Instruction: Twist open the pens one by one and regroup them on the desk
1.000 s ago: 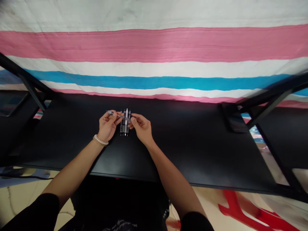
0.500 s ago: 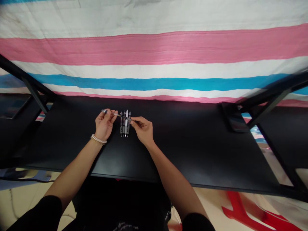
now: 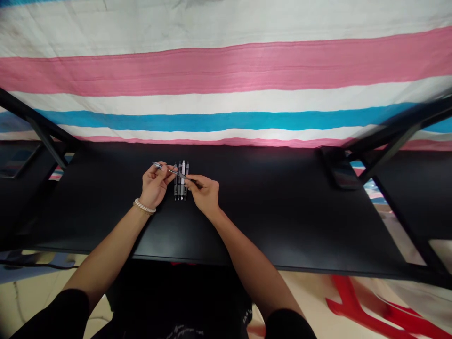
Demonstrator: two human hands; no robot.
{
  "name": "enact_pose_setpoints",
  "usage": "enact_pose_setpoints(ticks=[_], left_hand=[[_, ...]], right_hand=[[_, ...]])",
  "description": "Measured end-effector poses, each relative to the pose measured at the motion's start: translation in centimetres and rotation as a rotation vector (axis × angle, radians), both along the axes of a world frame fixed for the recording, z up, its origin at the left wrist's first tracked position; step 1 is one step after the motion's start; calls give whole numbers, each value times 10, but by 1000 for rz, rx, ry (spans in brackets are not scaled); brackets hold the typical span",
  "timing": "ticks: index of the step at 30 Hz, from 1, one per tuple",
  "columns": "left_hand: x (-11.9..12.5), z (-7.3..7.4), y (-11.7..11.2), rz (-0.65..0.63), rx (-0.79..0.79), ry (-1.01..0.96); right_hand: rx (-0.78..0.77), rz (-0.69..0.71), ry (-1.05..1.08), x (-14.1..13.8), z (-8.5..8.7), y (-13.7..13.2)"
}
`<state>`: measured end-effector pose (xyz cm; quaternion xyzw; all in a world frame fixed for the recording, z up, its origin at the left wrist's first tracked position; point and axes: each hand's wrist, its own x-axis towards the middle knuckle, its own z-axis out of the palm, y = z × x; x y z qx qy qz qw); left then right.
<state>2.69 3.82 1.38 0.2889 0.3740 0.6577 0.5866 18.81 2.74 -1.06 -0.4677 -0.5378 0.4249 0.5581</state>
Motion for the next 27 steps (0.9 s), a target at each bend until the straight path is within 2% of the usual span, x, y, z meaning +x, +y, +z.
enact_pose_setpoints(ticks=[6, 11, 20, 27], left_hand=[[-2, -2, 0, -18, 11, 4], [-2, -3, 0, 2, 14, 16], [-2, -4, 0, -5, 15, 27], [-1, -3, -1, -12, 9, -4]], right_hand=[[-85, 162, 6, 2, 4, 0], [-45, 144, 0, 3, 5, 1], [-137, 223, 24, 5, 12, 2], [-110, 171, 17, 3, 12, 0]])
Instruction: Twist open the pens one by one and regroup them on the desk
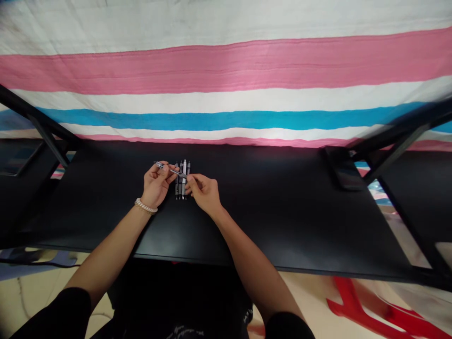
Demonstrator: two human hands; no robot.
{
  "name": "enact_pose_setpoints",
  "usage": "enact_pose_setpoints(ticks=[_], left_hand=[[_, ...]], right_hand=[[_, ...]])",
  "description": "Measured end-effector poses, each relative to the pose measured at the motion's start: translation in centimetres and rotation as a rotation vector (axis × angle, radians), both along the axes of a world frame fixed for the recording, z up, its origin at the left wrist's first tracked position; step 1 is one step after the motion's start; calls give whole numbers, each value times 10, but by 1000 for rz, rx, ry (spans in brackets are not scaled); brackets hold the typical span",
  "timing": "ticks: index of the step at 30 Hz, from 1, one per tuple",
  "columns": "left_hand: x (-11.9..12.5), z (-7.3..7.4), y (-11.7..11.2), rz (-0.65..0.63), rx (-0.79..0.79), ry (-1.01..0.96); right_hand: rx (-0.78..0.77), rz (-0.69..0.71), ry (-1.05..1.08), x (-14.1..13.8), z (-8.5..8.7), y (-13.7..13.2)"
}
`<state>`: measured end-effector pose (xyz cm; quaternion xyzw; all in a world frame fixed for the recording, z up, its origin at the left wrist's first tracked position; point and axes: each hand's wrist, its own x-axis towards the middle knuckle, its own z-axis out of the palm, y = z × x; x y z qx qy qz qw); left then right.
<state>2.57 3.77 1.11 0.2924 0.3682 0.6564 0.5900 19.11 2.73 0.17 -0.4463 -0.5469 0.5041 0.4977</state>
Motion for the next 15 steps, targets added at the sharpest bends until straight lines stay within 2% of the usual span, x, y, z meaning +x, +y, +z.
enact_pose_setpoints(ticks=[9, 12, 15], left_hand=[[0, 1, -1, -11, -2, 36], [0, 2, -1, -46, -20, 32], [-2, 9, 0, -81, -34, -27]], right_hand=[[11, 35, -8, 1, -1, -2], [-19, 104, -8, 2, 1, -2], [50, 126, -81, 4, 4, -1]])
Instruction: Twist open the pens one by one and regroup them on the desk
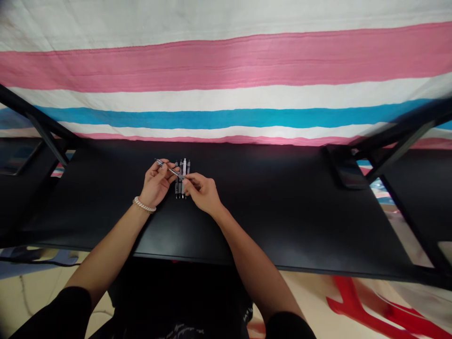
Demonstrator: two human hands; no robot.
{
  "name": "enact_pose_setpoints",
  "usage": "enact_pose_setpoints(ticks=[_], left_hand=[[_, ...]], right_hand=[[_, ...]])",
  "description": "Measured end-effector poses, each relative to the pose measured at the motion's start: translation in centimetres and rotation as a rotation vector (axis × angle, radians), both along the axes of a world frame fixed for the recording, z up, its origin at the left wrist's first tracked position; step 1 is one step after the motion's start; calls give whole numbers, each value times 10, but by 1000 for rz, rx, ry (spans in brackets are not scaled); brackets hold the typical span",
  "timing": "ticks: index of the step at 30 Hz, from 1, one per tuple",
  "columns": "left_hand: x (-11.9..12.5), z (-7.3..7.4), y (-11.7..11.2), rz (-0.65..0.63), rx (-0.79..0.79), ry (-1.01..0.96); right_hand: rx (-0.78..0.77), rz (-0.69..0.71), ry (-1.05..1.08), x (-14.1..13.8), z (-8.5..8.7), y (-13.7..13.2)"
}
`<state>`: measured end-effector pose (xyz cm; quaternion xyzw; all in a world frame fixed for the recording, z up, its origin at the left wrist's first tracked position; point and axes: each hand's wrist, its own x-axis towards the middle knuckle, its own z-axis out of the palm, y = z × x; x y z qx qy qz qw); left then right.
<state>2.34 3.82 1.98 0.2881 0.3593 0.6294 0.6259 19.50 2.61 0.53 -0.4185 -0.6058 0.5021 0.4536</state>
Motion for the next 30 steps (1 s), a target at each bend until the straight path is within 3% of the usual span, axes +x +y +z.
enact_pose_setpoints(ticks=[6, 12, 16, 23, 30], left_hand=[[-33, 22, 5, 81, -84, -288], [-69, 31, 6, 223, -182, -315], [-77, 31, 9, 251, -199, -300], [-87, 18, 20, 375, -300, -130], [-90, 26, 13, 321, -276, -197]], right_hand=[[130, -138, -158, 3, 0, 4], [176, -114, -227, 1, -7, 5], [232, -157, -321, 2, -7, 5], [362, -157, -498, 6, -11, 8], [364, -108, -500, 4, -15, 7]])
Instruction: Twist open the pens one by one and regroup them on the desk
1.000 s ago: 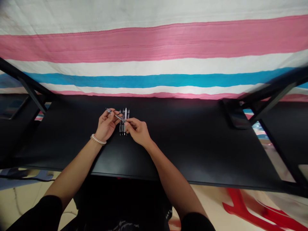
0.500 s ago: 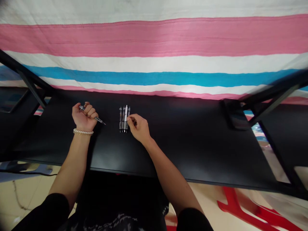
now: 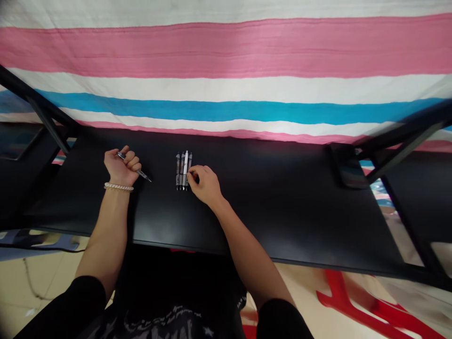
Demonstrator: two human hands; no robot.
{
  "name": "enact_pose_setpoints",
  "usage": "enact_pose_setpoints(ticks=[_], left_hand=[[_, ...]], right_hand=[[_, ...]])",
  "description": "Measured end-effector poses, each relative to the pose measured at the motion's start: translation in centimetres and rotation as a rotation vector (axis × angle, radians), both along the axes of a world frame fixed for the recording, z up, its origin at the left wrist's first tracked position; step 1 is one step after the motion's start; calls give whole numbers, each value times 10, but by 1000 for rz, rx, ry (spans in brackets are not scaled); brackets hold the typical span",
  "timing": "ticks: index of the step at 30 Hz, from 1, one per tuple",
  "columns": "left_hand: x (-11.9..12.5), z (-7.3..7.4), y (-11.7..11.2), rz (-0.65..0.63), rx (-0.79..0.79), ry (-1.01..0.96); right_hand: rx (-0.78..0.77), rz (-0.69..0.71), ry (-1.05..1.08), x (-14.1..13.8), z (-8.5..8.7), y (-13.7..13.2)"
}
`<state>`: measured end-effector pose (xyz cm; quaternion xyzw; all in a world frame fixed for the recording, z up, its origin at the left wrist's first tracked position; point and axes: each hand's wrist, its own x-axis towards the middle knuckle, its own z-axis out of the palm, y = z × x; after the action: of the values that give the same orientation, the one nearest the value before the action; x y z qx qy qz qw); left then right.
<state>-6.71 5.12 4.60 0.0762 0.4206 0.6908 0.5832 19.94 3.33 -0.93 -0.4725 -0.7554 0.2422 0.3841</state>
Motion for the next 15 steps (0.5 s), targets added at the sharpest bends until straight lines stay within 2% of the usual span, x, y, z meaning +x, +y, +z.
enact_pose_setpoints(ticks=[3, 5, 9, 12, 15], left_hand=[[-3, -1, 2, -15, -9, 35], [-2, -8, 6, 31, -5, 154], [2, -29, 12, 188, 44, 633], [2, -41, 9, 140, 61, 1044], [1, -45, 5, 67, 4, 1436]], right_hand=[[11, 33, -43, 1, 1, 0], [31, 60, -85, 1, 2, 0], [41, 80, -143, 3, 3, 0], [24, 42, -161, 4, 4, -1], [13, -6, -204, 6, 7, -3]])
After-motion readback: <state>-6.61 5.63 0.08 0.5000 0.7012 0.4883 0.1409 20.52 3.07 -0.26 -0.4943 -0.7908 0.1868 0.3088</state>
